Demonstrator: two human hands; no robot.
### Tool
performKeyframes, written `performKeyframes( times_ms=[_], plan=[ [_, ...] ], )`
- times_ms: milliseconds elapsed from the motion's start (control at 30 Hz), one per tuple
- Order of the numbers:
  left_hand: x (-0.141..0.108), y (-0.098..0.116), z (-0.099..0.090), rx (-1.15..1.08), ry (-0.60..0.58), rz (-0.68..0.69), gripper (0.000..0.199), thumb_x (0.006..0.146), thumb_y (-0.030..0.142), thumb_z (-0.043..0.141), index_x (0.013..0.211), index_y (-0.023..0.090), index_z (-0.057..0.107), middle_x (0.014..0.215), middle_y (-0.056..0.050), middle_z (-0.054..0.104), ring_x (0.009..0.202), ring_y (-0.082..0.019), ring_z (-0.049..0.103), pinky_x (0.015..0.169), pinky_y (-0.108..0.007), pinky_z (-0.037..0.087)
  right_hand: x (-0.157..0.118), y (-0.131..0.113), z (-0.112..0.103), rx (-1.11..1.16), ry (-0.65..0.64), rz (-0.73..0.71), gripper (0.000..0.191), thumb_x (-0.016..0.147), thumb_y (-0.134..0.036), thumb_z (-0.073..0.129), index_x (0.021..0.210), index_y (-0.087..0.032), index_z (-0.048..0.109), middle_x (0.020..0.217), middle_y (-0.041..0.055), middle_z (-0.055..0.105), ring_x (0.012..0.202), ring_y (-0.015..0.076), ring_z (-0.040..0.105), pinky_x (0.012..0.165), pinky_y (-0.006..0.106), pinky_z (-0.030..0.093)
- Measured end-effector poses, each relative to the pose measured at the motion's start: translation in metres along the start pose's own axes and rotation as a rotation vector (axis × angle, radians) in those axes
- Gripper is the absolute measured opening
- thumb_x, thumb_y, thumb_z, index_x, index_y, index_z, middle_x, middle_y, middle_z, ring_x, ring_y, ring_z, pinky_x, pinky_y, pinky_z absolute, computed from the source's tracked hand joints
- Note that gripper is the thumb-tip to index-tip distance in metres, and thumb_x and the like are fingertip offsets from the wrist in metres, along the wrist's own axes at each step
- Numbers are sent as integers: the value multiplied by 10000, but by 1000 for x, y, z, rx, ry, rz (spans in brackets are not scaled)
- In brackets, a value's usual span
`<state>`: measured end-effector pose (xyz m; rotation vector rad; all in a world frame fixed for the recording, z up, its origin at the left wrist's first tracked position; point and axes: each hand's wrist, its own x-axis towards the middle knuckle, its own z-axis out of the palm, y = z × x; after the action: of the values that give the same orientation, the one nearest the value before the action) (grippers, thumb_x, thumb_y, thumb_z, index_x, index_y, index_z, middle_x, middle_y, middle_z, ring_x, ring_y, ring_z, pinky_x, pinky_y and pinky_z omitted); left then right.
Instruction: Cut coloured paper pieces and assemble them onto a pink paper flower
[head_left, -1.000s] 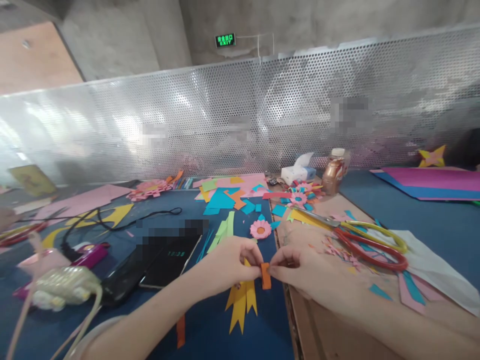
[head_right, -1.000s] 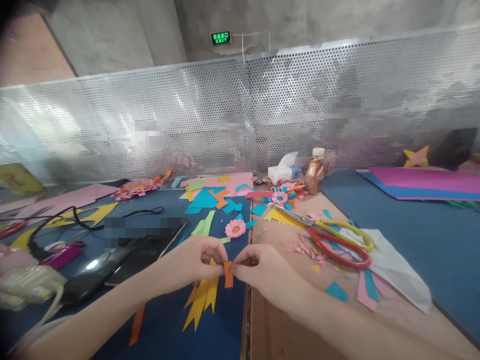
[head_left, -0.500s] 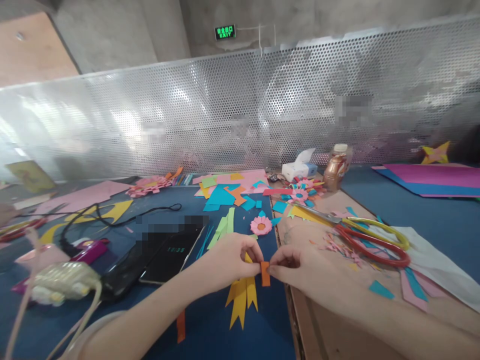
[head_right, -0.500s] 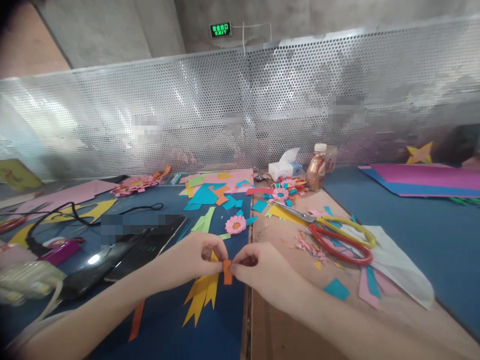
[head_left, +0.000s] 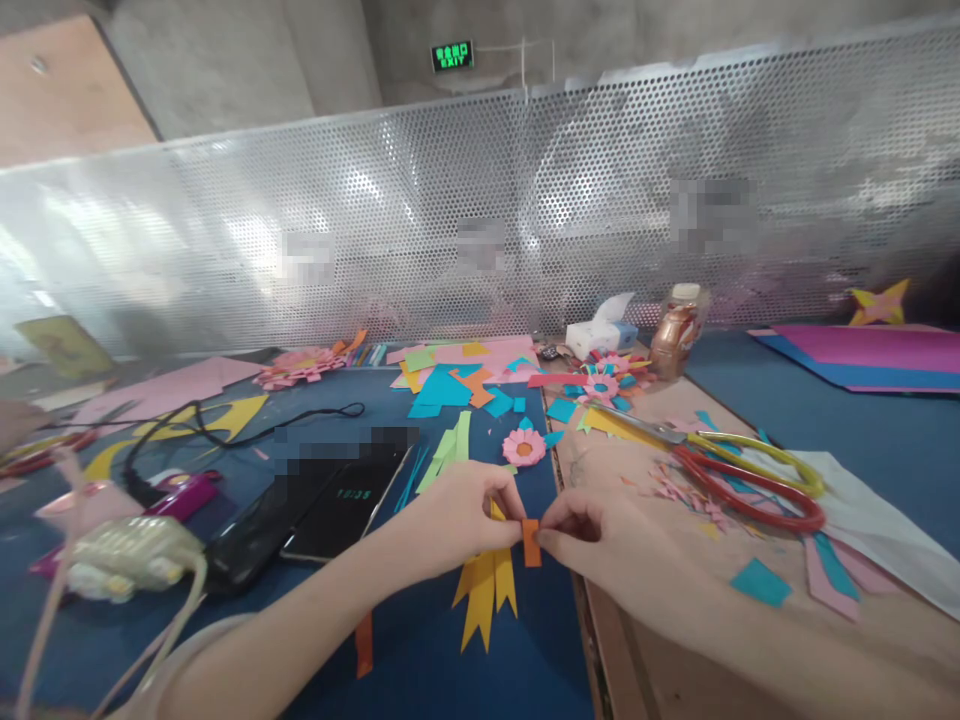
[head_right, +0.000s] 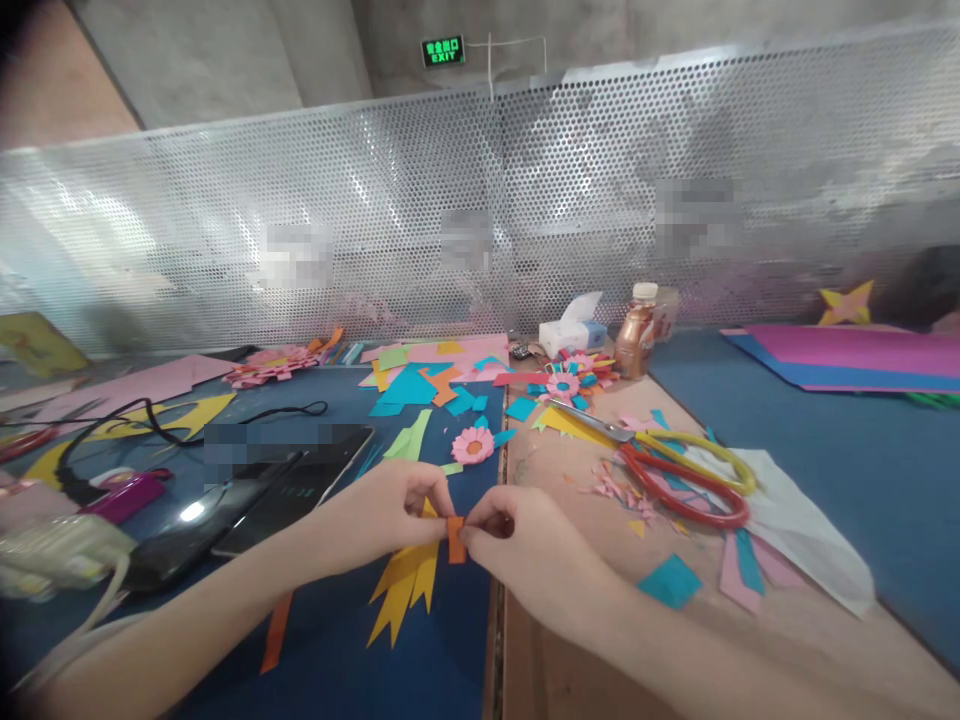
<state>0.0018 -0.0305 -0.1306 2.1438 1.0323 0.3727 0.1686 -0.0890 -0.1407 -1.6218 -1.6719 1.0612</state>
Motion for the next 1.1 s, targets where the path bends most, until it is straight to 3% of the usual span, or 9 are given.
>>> performKeyframes(
  times_ms=[567,700,867,1100],
  plan=[
    [-1,0,0,16,-6,-10,66,662,241,556,653,179,576,609,44,533,555,-96,452,484,-194,281,4,14,7,-37,52,-91,84,705,-187,507,677,-179,587,528,-39,436,483,71,352,438,198,237],
    [0,1,0,-4,-15,7,65,662,223,549,697,179,581,674,34,574,571,-97,473,492,-191,295,4,14,8,-52,73,-107,81,699,-174,510,667,-184,584,519,-41,428,481,74,351,443,204,237],
    [0,-1,1,-53,-48,20,213,672,210,548,877,210,607,740,34,612,560,-87,451,475,-181,291,7,18,10,-57,88,-144,75,696,-167,514,658,-183,577,513,-41,419,482,75,350,448,208,235],
    [-2,2,-2,-32,-67,32,196,670,199,538,839,209,637,712,38,597,574,-88,474,490,-177,313,7,18,9,-52,85,-136,74,698,-158,511,656,-175,571,516,-40,415,485,69,346,445,199,230]
  ],
)
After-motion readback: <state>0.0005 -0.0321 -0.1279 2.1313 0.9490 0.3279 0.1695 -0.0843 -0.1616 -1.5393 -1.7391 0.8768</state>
